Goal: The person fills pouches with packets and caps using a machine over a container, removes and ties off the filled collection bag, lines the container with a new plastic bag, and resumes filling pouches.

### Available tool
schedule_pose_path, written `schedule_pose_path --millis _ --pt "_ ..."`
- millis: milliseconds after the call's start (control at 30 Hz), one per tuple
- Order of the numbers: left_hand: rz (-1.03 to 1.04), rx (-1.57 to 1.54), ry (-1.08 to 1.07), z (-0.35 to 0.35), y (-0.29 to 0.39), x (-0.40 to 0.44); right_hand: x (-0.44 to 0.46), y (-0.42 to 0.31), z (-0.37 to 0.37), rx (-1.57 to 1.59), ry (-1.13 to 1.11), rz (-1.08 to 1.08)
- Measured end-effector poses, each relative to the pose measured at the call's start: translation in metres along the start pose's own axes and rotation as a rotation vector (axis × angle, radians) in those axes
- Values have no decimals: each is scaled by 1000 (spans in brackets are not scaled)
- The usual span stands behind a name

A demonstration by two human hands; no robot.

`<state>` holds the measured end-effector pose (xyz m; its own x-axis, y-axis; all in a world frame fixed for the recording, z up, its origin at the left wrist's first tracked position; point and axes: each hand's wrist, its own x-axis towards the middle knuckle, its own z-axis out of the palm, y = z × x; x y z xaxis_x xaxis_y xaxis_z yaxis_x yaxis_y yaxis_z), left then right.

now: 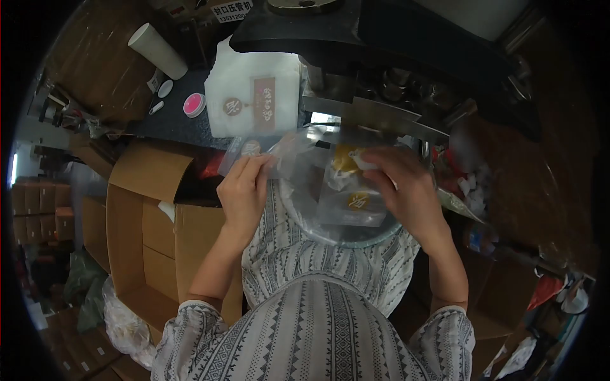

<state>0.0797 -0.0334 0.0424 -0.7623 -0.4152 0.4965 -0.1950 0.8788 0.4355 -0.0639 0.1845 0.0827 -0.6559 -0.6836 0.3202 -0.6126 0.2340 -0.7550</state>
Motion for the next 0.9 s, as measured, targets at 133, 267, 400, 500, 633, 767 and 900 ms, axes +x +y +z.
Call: schedule_pose_path --millis 133,267,400,500,633,767,900 --pt "198 -166 -180 -4 20 -2 6 -1 7 -99 -114 -265" --pt "112 -538 -484 32 27 -9 5 4 -6 136 -218 127" --pt "-556 -883 -773 71 38 12 -9 28 -25 78 40 227" --pt "-781 -1125 -714 80 51 39 -25 18 -52 -273 -27 206" --pt "-788 -1169 -640 80 50 33 -55 59 -71 -765 186 380" --pt "112 60 52 72 -18 43 -54 93 -77 -848 -3 690" --pt "175 302 -186 72 -45 3 -48 94 -73 -708 0 600"
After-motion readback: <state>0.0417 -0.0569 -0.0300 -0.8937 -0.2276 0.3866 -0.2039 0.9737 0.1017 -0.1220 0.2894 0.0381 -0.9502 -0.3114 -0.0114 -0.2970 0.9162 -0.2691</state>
